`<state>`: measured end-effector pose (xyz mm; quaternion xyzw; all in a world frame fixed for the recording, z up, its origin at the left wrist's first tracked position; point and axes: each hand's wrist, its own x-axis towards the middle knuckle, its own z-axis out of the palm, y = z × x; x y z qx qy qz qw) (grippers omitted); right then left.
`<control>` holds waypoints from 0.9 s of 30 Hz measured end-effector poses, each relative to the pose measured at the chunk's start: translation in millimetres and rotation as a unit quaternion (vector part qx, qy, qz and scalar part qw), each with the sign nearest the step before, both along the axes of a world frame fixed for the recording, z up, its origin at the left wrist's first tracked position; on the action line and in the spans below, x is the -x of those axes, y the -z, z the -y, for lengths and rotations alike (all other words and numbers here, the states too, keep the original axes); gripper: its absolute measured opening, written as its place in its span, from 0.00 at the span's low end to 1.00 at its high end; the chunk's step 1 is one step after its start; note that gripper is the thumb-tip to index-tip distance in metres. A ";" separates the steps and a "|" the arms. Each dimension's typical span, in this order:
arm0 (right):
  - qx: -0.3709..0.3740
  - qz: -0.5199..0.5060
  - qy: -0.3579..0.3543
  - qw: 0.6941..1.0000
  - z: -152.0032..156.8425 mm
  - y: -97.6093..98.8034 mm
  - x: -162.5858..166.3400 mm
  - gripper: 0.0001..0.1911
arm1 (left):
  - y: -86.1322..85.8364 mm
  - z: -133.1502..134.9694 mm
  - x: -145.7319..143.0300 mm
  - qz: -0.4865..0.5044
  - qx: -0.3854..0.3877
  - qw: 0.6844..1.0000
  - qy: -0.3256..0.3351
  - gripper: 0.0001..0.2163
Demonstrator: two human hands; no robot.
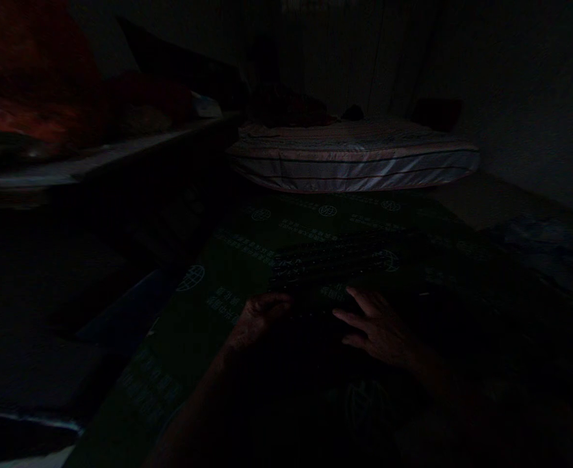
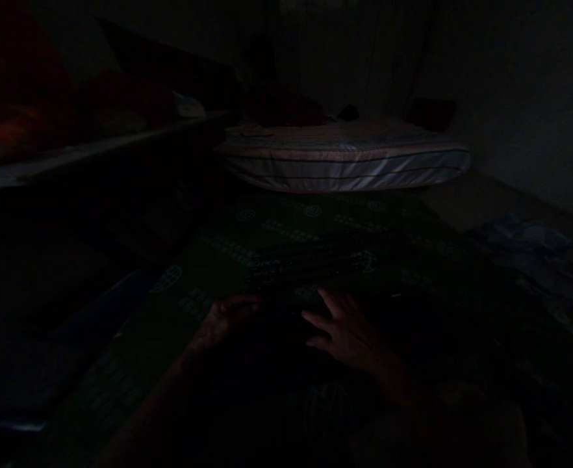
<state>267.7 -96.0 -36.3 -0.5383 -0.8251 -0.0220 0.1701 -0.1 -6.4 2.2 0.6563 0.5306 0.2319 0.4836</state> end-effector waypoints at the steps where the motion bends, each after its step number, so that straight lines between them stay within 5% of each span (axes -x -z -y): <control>1: 0.006 0.001 -0.002 1.000 -0.3 0.1 -0.1 0.24 | 0.2 0.1 0.0 0.002 -0.001 1.000 0.000 0.15; 27: 0.016 0.012 -0.019 1.000 0.4 -9.3 19.3 0.29 | -2.4 3.6 0.0 0.013 0.006 1.000 0.003 0.13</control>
